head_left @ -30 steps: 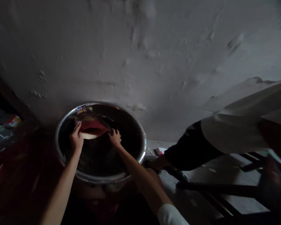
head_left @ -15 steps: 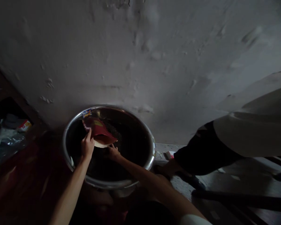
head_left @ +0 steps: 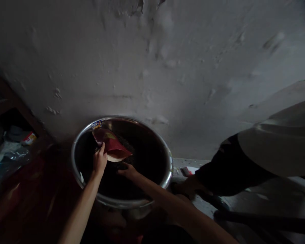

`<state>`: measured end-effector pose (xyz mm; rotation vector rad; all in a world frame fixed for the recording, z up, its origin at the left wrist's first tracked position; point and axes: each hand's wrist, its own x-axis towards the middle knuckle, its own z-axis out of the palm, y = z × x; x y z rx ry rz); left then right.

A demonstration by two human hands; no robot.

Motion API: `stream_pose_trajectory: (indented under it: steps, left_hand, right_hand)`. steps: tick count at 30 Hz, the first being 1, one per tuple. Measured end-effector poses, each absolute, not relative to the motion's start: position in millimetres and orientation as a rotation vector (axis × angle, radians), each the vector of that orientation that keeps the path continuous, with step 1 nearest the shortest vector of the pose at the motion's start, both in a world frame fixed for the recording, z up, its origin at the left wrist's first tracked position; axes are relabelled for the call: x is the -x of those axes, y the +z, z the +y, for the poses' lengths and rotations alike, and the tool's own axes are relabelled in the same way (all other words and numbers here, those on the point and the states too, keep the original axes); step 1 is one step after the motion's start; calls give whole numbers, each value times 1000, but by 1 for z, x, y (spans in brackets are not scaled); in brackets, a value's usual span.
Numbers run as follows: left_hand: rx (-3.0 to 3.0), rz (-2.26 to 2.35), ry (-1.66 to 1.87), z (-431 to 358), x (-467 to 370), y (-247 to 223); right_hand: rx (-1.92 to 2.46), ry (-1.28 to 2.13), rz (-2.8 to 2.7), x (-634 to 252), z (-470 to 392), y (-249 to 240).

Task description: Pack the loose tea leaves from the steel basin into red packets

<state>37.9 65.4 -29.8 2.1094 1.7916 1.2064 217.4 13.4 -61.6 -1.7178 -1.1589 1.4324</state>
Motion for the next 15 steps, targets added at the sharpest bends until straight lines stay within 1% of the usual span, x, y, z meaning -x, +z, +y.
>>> stream_pose_trajectory:
  steps: [4, 7, 11, 15]
  left_hand:
    - [-2134, 1732, 1209, 67, -37, -33]
    - [-2132, 1684, 1226, 66, -36, -34]
    - [-2178, 1595, 1266, 64, -36, -34]
    - [-2208, 1536, 1287, 65, -35, -34]
  right_hand:
    - [1428, 1638, -828, -204, 7, -26]
    - [1320, 1670, -699, -198, 16, -6]
    - [1420, 1496, -652, -191, 43, -5]
    - [1446, 1147, -832, -183, 67, -21]
